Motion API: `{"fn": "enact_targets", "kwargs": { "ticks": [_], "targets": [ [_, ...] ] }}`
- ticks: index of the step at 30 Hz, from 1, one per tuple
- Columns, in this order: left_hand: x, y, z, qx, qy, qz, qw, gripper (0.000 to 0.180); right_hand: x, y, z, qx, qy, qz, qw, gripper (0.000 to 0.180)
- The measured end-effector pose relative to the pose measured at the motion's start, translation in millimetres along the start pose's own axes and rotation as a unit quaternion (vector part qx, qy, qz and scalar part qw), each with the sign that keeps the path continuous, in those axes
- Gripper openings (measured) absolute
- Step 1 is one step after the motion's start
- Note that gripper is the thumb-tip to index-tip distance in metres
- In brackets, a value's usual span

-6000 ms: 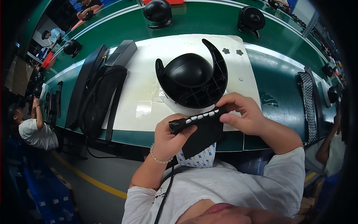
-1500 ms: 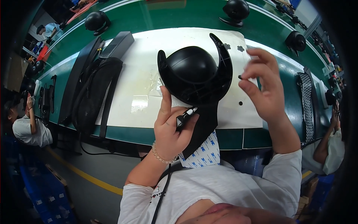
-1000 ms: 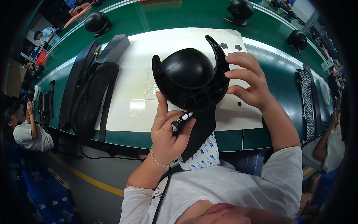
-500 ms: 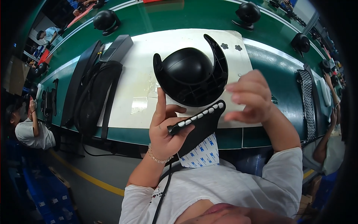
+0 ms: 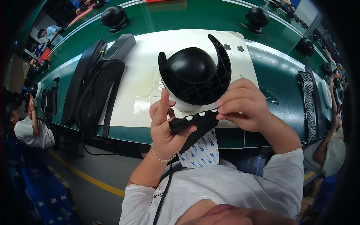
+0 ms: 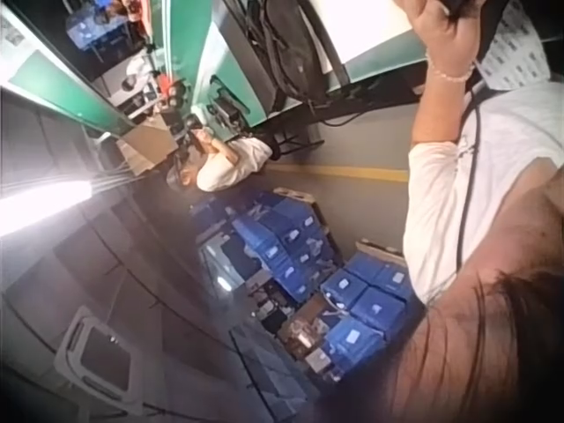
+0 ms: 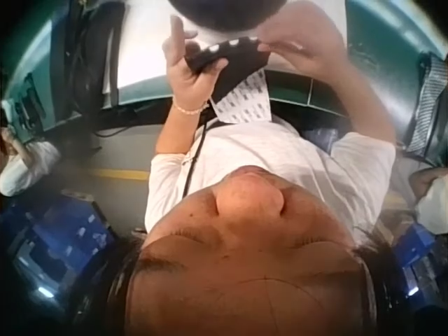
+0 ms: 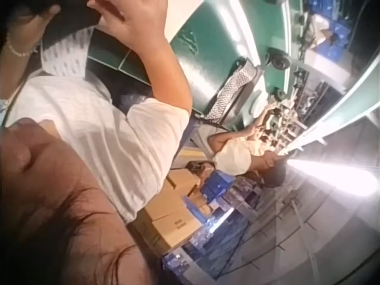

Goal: The person is assembling black plastic components for lighting fixtures at a factory workstation.

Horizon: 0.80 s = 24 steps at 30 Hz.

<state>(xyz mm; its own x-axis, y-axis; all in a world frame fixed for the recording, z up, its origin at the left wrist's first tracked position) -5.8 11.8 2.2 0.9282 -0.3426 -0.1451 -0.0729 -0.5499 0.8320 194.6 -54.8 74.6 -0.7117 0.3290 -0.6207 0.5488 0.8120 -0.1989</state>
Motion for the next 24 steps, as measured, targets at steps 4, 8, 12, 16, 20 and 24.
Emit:
{"fn": "enact_targets", "kwargs": {
  "ticks": [4,8,12,16,20,24],
  "targets": [
    [-1,1,-1,-0.021,-0.011,-0.023,0.999,0.026,2,2,7,-0.123,0.036,0.071,0.989,0.021],
    [0,2,-2,0.019,-0.017,-0.053,0.998,0.023,9,-4,-1,-0.038,0.064,0.029,0.997,0.028],
    [0,4,-2,0.011,-0.012,-0.073,0.997,0.023,10,-6,0,-0.029,-0.009,0.054,0.998,0.025],
    [0,3,-3,0.032,-0.008,-0.100,0.994,0.022,10,-10,6,-0.157,-0.042,0.137,0.977,0.019],
    [2,6,-4,0.052,-0.003,-0.114,0.992,0.022,19,-10,2,-0.126,0.024,0.028,0.991,0.027],
    [2,8,-4,0.048,-0.003,-0.116,0.992,0.022,33,-10,-9,-0.093,0.096,-0.050,0.990,0.045]
  ]
}}
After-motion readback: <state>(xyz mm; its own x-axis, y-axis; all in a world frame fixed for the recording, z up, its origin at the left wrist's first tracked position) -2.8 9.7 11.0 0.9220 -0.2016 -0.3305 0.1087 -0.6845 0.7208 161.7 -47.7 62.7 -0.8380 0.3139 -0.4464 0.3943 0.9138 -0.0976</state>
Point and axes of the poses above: each hand's wrist, its own z-axis away from the middle knuckle, its own x-axis out of the palm, y = z × x, the point moved 1 cm from there along -z, towards the middle knuckle, and after that the axes turned 12 degrees about -x, right-handed, at the moved point
